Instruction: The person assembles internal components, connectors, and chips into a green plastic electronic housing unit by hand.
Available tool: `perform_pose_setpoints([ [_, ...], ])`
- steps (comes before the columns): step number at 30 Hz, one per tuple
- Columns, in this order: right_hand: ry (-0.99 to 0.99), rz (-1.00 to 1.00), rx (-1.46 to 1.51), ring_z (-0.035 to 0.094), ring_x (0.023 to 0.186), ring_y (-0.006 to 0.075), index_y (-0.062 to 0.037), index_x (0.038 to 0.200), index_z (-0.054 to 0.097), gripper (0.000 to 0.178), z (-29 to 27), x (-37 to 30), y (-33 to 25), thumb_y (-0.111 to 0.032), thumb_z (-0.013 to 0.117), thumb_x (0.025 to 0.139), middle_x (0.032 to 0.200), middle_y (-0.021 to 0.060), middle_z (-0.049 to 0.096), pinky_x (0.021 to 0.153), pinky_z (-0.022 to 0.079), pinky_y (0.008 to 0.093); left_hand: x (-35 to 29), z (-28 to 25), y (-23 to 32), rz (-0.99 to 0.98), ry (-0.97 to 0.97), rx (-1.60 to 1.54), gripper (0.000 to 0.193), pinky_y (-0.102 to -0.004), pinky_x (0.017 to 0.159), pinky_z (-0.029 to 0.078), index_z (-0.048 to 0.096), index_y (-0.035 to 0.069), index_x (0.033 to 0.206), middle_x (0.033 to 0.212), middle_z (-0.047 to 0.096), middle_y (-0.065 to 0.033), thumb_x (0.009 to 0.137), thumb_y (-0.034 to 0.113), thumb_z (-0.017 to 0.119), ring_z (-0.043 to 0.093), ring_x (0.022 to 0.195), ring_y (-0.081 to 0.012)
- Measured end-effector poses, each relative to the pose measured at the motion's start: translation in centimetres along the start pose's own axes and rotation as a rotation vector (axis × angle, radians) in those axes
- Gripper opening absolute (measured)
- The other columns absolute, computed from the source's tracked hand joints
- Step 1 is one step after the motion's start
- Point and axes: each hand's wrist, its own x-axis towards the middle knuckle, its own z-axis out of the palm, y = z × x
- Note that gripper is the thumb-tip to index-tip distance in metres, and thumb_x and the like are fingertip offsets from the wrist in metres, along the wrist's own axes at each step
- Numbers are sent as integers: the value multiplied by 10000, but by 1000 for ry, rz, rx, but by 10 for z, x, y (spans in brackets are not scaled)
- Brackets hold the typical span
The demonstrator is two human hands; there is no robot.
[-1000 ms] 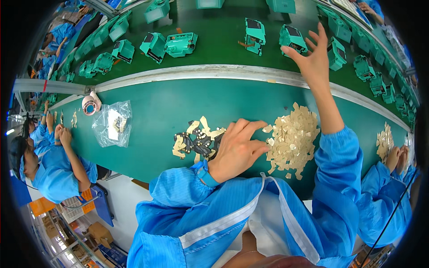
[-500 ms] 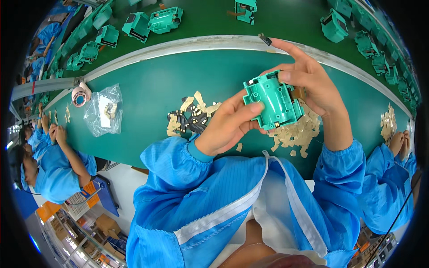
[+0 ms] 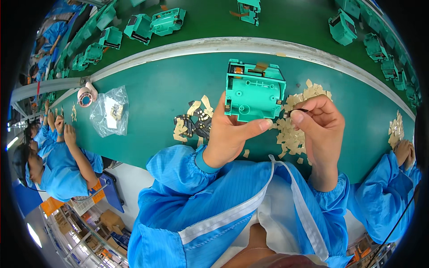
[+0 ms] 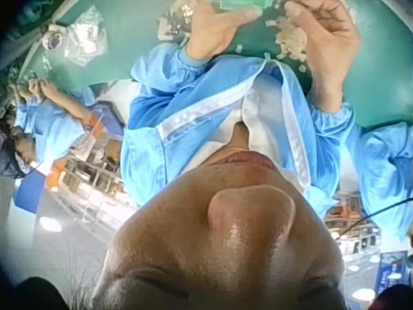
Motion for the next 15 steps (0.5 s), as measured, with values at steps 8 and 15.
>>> perform_pose_setpoints([
  [8, -14, -23, -33, 562, 683, 64, 3, 865, 558, 177, 3, 4, 7, 74, 678, 757, 776, 42, 604, 606, 456, 194, 4, -2, -4, 74, 50, 73, 563, -313, 822, 531, 398, 13, 1182, 1081, 597, -124, 719, -86, 702, 612, 984, -193],
  [15, -9, -17, -56, 564, 662, 64, 4, 869, 545, 188, 5, 5, 9, 57, 687, 759, 760, 40, 601, 571, 444, 179, 1, -1, -5, 80, 70, 130, 608, -305, 840, 517, 374, 9, 1189, 1097, 585, -125, 700, -75, 726, 608, 986, -184],
])
